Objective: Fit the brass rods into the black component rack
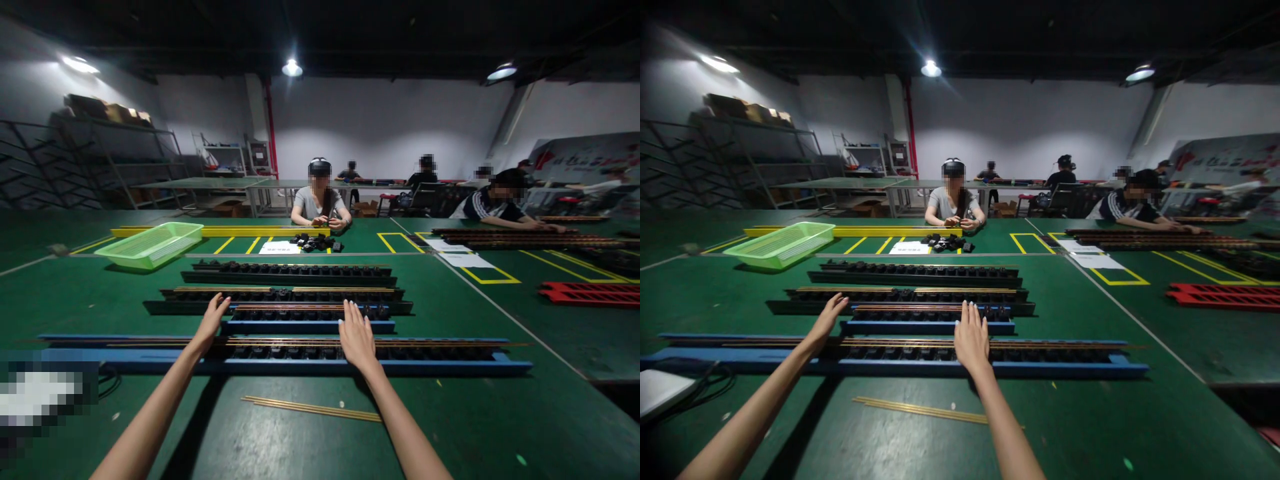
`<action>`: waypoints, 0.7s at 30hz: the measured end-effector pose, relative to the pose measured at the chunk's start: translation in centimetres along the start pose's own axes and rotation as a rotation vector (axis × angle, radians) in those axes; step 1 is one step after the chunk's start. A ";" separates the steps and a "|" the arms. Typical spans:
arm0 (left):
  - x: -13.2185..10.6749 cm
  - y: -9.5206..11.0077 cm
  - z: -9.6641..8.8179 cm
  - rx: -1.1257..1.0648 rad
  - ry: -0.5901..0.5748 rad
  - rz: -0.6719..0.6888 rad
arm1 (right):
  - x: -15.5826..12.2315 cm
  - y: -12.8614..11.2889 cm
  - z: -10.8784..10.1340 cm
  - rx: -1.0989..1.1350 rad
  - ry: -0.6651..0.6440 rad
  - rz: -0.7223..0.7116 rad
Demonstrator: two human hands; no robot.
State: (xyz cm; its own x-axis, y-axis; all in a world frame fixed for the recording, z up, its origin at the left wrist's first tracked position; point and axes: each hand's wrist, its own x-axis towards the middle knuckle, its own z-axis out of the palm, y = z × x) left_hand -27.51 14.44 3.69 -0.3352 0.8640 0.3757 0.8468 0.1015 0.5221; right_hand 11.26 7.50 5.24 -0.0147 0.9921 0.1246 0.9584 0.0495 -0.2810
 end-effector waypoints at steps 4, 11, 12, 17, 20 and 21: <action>1.3 -1.0 -1.5 -0.018 0.003 -0.073 | -0.1 0.0 0.3 -0.030 0.008 -0.041; -0.4 -1.2 -1.5 0.160 0.006 -0.088 | 0.0 0.1 0.8 -0.071 0.012 -0.044; -0.8 -1.0 -1.3 0.186 0.003 -0.056 | 0.0 0.1 0.8 -0.078 0.013 -0.044; -1.9 0.7 -1.4 0.306 0.033 0.066 | 0.0 0.1 0.9 -0.108 0.019 -0.045; -2.2 1.8 -1.4 0.360 0.051 0.136 | 0.1 0.1 0.9 -0.111 0.013 -0.041; -2.4 2.3 -1.3 0.372 0.056 0.149 | 0.1 0.1 0.9 -0.111 0.012 -0.040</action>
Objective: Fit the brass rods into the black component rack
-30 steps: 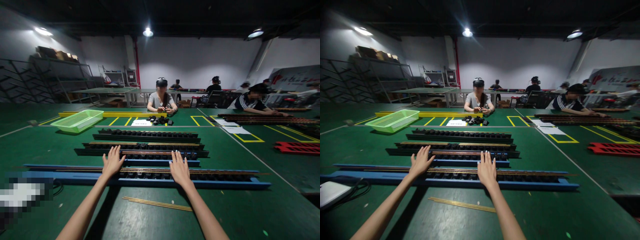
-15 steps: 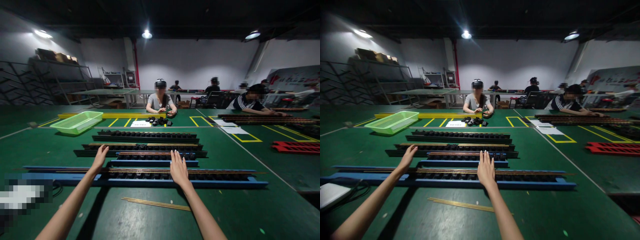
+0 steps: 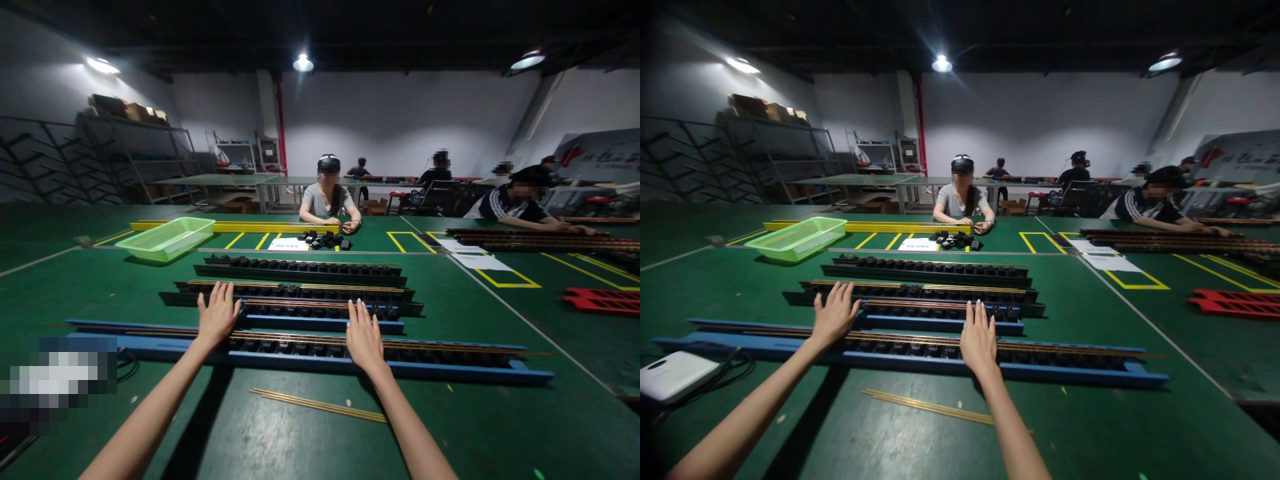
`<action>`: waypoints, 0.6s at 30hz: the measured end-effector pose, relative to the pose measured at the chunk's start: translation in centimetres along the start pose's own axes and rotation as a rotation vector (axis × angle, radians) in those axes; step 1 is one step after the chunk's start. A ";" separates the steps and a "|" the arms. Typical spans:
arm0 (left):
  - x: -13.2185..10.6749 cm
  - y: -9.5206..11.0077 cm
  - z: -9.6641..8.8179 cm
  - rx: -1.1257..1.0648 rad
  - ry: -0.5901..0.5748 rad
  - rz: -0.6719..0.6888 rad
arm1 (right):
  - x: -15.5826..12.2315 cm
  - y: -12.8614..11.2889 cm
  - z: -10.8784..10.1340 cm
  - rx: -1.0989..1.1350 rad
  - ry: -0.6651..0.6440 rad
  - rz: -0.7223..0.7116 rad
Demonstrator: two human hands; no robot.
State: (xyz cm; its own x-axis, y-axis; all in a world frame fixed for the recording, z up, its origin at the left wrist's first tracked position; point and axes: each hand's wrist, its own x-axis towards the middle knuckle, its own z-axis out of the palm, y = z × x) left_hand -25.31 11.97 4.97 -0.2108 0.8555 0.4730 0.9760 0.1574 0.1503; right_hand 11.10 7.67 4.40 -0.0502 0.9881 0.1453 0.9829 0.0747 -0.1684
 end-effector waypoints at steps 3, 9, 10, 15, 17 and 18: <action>-0.5 1.6 0.3 0.026 0.022 -0.014 | 0.0 0.0 -0.1 -0.004 0.005 0.000; -1.7 3.4 0.1 0.078 0.081 0.079 | -0.2 0.0 -0.3 -0.003 0.012 -0.010; -1.8 3.5 -0.1 0.086 0.086 0.094 | -0.2 0.0 -0.3 0.002 0.007 -0.006; -2.2 5.0 -0.5 0.093 0.112 0.119 | -0.2 -0.1 -0.5 0.024 -0.004 0.010; -2.6 6.2 -0.1 0.072 0.125 0.089 | -0.2 -0.1 -0.5 0.030 -0.008 0.014; -2.8 6.8 0.2 0.059 0.125 0.085 | -0.2 -0.1 -0.5 0.034 -0.013 0.016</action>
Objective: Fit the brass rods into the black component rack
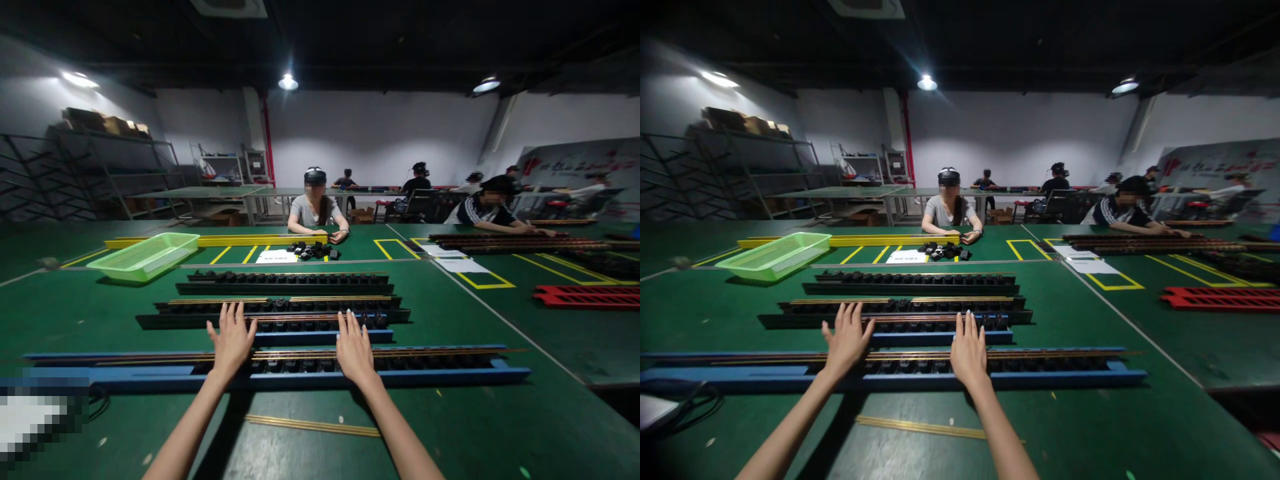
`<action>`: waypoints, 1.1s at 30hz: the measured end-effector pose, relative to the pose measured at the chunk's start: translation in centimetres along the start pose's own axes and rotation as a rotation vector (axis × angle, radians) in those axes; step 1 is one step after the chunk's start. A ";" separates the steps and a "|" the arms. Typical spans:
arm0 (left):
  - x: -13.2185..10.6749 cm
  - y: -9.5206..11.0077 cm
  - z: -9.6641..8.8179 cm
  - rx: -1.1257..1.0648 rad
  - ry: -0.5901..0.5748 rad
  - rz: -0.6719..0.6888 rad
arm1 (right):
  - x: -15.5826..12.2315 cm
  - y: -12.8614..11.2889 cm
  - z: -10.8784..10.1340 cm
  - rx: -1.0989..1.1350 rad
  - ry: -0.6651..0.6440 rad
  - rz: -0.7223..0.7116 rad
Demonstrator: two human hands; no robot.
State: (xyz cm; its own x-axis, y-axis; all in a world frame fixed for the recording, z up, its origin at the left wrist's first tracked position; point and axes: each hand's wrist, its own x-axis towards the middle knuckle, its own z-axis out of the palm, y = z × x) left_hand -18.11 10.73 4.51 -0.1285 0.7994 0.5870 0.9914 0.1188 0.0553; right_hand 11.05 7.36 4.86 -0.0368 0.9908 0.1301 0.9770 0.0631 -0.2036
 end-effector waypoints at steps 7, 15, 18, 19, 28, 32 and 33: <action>-0.4 0.8 0.9 -0.041 -0.146 0.012 | 0.1 0.0 0.1 0.011 0.018 0.006; -0.1 -0.3 1.3 -0.075 -0.297 0.005 | 0.2 0.1 0.2 0.066 0.030 0.030; -0.2 -0.2 1.3 -0.068 -0.301 0.011 | 0.4 0.1 0.1 0.087 0.047 0.065; -0.2 -0.2 1.3 -0.063 -0.300 0.020 | 0.4 0.2 0.1 0.094 0.051 0.078; 0.6 2.8 -0.3 -0.050 -0.242 0.236 | 0.5 0.1 0.4 0.080 0.065 0.071; 0.4 6.1 -0.2 -0.074 -0.199 0.146 | 0.4 0.0 0.4 0.064 0.068 0.065; 0.2 6.7 0.0 -0.077 -0.183 0.136 | 0.4 0.0 0.4 0.060 0.069 0.067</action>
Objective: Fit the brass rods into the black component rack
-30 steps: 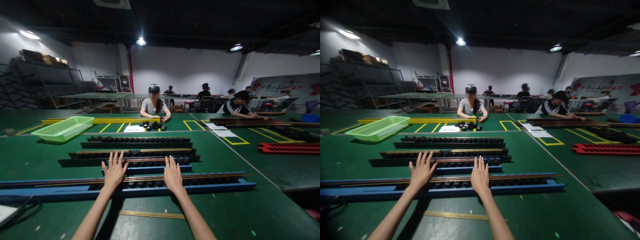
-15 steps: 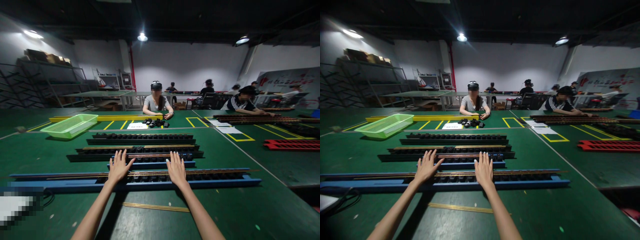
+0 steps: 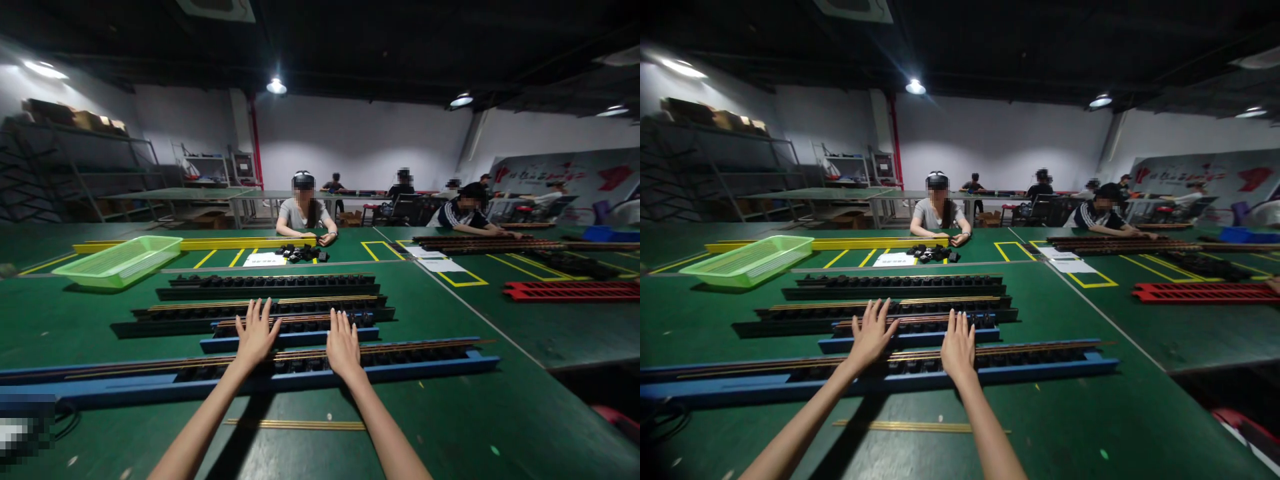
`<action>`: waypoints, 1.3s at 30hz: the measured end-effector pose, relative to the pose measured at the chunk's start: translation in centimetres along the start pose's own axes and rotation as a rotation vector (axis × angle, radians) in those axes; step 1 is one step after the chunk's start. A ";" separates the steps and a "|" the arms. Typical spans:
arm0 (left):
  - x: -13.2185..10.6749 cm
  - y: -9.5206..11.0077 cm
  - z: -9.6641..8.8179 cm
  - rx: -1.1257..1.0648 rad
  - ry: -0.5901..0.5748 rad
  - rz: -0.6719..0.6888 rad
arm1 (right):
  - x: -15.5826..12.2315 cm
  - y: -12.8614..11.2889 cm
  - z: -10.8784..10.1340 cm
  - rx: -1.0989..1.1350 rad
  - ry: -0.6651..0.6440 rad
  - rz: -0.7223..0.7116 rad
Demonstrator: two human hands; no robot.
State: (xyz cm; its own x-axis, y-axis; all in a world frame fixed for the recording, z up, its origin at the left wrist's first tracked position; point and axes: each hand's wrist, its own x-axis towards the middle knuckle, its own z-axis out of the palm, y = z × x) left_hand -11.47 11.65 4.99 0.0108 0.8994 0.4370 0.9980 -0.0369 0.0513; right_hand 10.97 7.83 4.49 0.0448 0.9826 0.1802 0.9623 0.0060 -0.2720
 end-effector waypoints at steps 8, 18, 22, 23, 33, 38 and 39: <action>-1.1 0.9 0.4 0.028 0.078 0.026 | 0.1 0.1 0.3 -0.008 -0.006 0.002; -1.1 5.6 -0.5 -0.045 0.107 -0.032 | 0.0 -0.1 0.0 -0.030 0.005 0.008; -1.6 6.7 0.4 -0.077 0.067 0.033 | 0.0 -0.1 0.1 -0.043 0.007 0.006; -1.7 6.6 0.5 -0.081 0.063 0.044 | 0.0 -0.1 0.1 -0.044 0.008 0.005; -1.4 9.2 -0.4 -0.099 0.082 0.103 | 0.0 -0.2 0.1 -0.023 0.006 0.005; -1.9 11.9 0.4 -0.139 0.046 0.052 | 0.0 -0.2 -0.1 -0.024 0.007 0.007; -2.0 12.0 0.6 -0.145 0.033 0.057 | 0.0 -0.2 -0.1 -0.023 0.006 0.006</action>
State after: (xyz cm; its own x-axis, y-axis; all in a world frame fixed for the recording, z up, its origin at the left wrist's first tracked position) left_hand 0.55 9.64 4.18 0.0632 0.8791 0.4725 0.9764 -0.1524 0.1531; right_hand 10.77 7.77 4.63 0.0520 0.9815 0.1842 0.9680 -0.0042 -0.2509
